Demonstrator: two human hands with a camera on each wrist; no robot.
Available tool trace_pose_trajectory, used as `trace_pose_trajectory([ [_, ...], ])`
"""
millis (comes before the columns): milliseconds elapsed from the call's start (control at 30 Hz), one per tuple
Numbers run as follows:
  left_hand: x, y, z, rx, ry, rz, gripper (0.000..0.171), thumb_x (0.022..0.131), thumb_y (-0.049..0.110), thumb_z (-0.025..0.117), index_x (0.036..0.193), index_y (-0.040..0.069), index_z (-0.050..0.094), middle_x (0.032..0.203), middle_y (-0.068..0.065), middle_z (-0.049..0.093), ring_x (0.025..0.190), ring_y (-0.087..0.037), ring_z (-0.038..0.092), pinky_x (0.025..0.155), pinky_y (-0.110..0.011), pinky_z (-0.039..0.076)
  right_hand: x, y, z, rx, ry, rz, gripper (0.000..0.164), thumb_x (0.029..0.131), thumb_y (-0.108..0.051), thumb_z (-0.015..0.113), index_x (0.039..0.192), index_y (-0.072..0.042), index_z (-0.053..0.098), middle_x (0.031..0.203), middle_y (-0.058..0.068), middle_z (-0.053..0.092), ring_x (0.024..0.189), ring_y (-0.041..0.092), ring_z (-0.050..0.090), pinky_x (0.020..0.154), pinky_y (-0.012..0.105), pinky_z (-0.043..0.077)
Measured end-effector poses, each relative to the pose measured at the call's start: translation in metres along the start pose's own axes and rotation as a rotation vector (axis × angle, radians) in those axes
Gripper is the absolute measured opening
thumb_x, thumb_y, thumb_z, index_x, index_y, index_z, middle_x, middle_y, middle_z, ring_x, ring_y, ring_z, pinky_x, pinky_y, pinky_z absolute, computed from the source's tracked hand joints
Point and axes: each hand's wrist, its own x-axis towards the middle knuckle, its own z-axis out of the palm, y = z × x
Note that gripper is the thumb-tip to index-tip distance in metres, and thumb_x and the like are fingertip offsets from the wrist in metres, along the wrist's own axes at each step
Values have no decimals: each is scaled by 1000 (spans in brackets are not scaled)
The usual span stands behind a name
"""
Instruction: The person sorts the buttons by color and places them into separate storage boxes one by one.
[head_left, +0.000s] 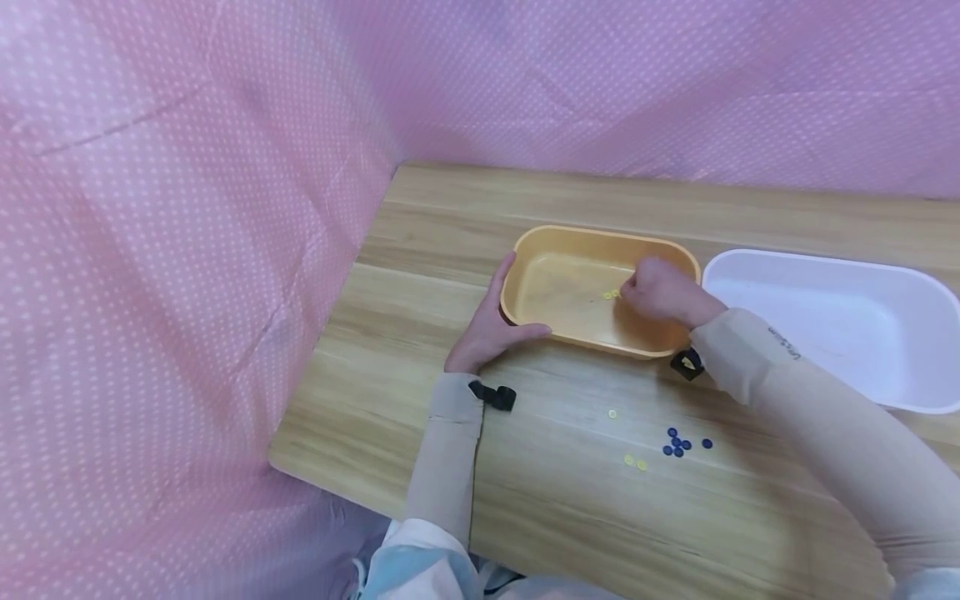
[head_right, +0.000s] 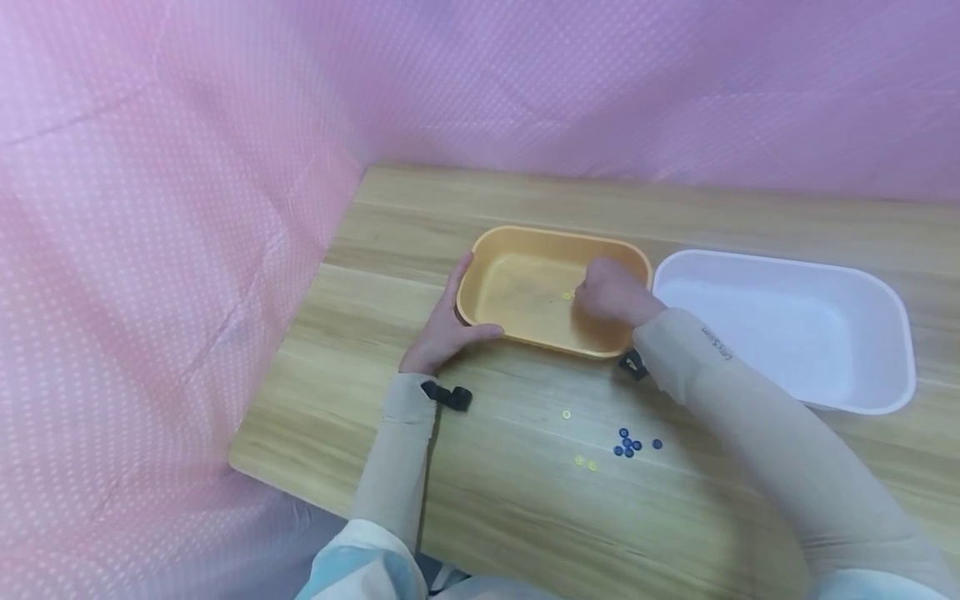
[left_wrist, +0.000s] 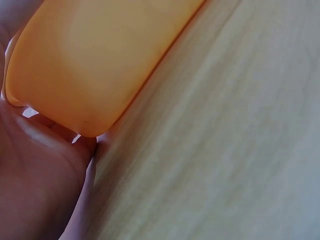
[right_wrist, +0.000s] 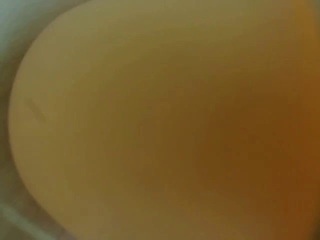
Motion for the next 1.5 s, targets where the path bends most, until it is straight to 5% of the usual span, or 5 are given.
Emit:
trace_pose_trajectory([
  [967,-3,1,2,-8,-1,-6,116,66,11,86,152,25,10,154,-7,19,129,-34,35,108,-46,26,5,8,7,-28,-41,41,32,89,-9,42,57,-9,41,55,4,42,48,18,43,48,30,37],
  [1333,-1,2,2,-19,-9,-10,116,66,11,86,152,26,9,154,-6,18,129,-33,36,107,-44,28,-2,2,0,-21,73,25,35,89,-11,42,53,-9,47,52,1,41,47,16,40,50,32,36],
  [1500,-2,1,2,13,-3,-19,117,65,16,87,152,29,9,155,-2,17,132,-29,33,108,-43,27,-13,-5,-3,52,137,-11,26,87,-10,45,75,2,65,72,13,60,53,19,48,58,34,42],
])
